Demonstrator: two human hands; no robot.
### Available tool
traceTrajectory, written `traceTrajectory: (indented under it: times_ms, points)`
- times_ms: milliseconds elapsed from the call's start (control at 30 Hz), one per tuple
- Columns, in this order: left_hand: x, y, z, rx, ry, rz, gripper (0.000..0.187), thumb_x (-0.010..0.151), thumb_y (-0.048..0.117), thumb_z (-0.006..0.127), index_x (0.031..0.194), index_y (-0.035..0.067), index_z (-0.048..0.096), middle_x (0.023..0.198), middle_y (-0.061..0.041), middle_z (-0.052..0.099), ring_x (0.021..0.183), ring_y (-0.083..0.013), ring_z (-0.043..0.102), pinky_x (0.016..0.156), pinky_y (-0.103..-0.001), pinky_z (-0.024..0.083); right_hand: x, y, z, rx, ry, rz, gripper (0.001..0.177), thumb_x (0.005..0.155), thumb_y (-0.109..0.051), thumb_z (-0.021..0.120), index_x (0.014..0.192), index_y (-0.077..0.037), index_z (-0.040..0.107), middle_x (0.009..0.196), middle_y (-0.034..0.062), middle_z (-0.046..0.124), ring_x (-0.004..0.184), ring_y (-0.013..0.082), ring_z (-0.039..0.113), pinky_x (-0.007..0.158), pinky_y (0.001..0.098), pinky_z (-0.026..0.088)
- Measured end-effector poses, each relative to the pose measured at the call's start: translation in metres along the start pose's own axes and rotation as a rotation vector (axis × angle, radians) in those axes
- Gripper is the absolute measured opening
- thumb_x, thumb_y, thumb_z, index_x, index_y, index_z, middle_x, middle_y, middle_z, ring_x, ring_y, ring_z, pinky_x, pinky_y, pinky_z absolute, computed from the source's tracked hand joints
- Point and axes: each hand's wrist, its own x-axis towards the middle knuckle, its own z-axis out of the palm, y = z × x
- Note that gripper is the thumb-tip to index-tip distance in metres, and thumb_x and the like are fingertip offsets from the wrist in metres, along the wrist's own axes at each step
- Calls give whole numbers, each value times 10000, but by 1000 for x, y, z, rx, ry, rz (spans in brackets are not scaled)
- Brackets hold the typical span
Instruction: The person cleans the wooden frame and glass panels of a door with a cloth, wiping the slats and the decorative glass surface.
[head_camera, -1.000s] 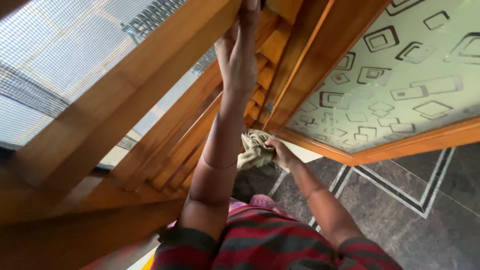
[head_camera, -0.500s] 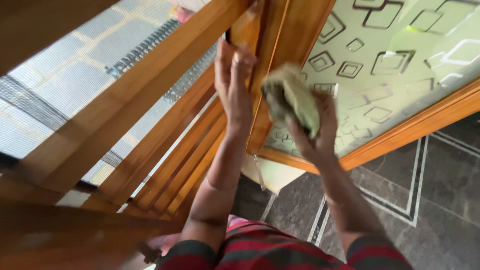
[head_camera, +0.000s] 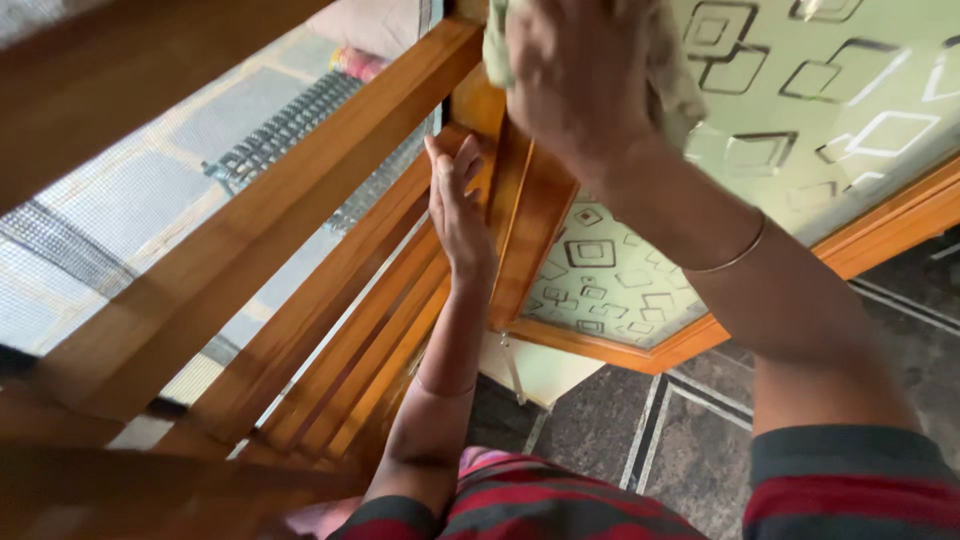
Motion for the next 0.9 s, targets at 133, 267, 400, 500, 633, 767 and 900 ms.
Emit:
traceTrajectory:
  times_ms: [133,267,400,500,633,767,900]
  points:
    - [-3,6,2,-95,-27,-2,802,1056,603,292,1680,126,129,1559,-156,514,1458,-298,448,1169,-530,281,-61,-65,9,-44,-154,-143,392,877,-359,651,1089,-39,732,1272,179,668,1245,333,540,1032,590,384]
    - [1,5,-15,74,-85,6,819,1031,620,266,1672,137,104,1596,-148,464,1501,-302,404,1165,-527,254,-123,-128,32,142,-565,-245,434,871,-331,613,1131,0,717,1166,209,678,1170,382,564,1033,528,371]
    - [7,5,-33,85,-273,29,813,1069,625,266,1680,115,98,1650,-157,422,1559,-308,361,1231,-534,230,-178,-183,54,109,-714,-340,416,963,-356,550,1140,-17,713,1152,158,671,1178,300,547,1119,524,352]
    - [10,5,-32,155,-242,-32,820,1053,640,255,1669,121,99,1666,-126,383,1557,-296,359,1223,-539,223,-221,-227,72,216,-934,-412,397,998,-341,532,1112,-27,746,1165,173,664,1189,336,530,1098,563,345]
    - [11,11,-28,239,-240,-104,857,1003,685,237,1658,140,146,1615,-115,495,1542,-276,342,1187,-543,200,-282,-285,106,166,-890,-421,399,970,-293,530,1178,-44,762,1212,156,664,1232,358,490,1087,601,343]
    - [9,16,-25,263,-220,-131,879,975,706,237,1655,156,153,1602,-76,491,1519,-273,367,1167,-551,235,-341,-342,136,64,-929,-591,442,958,-271,539,1275,-30,730,1382,195,621,1379,448,406,1004,597,361]
    - [2,19,-25,222,-216,-144,854,980,705,261,1653,185,188,1581,-85,512,1515,-265,387,1166,-546,263,-370,-375,151,23,-945,-765,471,964,-291,517,1300,-11,695,1451,195,555,1420,448,336,1034,641,331]
